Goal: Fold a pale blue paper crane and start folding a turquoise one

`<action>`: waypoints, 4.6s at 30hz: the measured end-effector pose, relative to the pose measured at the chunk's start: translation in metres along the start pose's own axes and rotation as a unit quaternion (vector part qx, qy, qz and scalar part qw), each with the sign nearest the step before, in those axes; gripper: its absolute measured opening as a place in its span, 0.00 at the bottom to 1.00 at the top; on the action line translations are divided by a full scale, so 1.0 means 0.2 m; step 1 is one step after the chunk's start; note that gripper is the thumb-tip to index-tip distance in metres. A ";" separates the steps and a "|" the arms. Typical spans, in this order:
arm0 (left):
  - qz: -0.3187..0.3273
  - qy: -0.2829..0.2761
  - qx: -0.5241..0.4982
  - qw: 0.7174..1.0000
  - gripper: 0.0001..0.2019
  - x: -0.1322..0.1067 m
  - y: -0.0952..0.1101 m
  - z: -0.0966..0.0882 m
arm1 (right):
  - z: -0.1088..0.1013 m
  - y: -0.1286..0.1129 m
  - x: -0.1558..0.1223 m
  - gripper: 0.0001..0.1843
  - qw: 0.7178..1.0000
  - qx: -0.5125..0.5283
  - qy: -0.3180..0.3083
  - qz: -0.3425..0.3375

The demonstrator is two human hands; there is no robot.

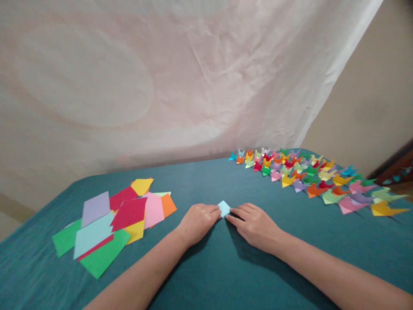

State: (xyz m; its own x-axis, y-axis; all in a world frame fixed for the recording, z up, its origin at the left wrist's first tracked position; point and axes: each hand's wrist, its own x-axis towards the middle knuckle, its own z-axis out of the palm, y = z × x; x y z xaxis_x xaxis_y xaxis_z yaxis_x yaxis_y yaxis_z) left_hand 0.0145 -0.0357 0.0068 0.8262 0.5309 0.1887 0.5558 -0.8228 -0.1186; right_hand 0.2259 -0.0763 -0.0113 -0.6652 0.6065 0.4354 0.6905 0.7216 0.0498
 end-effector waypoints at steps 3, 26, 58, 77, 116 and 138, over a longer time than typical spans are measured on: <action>0.002 0.002 0.007 1.000 0.10 0.00 0.00 0.00 | 0.00 0.00 0.00 0.14 1.000 -0.004 0.003 -0.002; 0.017 -0.013 0.022 1.000 0.09 0.00 -0.01 -0.01 | -0.01 0.00 0.01 0.14 1.000 0.001 0.004 -0.002; 0.016 -0.003 0.008 1.000 0.09 0.00 0.00 -0.02 | 0.00 -0.01 0.01 0.14 1.000 -0.006 0.001 -0.007; 0.018 0.011 0.020 1.000 0.09 0.00 -0.01 -0.01 | -0.01 -0.02 0.01 0.14 1.000 -0.001 0.002 -0.005; -0.026 0.056 -0.025 0.998 0.11 -0.01 -0.01 0.02 | 0.01 -0.03 0.03 0.11 0.985 0.132 0.010 0.111; -0.075 0.057 0.001 0.996 0.07 0.04 0.01 0.04 | 0.01 -0.05 0.04 0.16 0.987 0.068 -0.038 0.137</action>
State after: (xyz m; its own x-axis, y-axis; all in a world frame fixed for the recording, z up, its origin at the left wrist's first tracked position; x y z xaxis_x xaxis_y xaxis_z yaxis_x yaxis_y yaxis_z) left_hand 0.0224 -0.0310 -0.0002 0.7180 0.6210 0.3145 0.6725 -0.7354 -0.0832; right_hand 0.2138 -0.0781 -0.0092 -0.4813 0.8054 0.3460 0.8072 0.5612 -0.1833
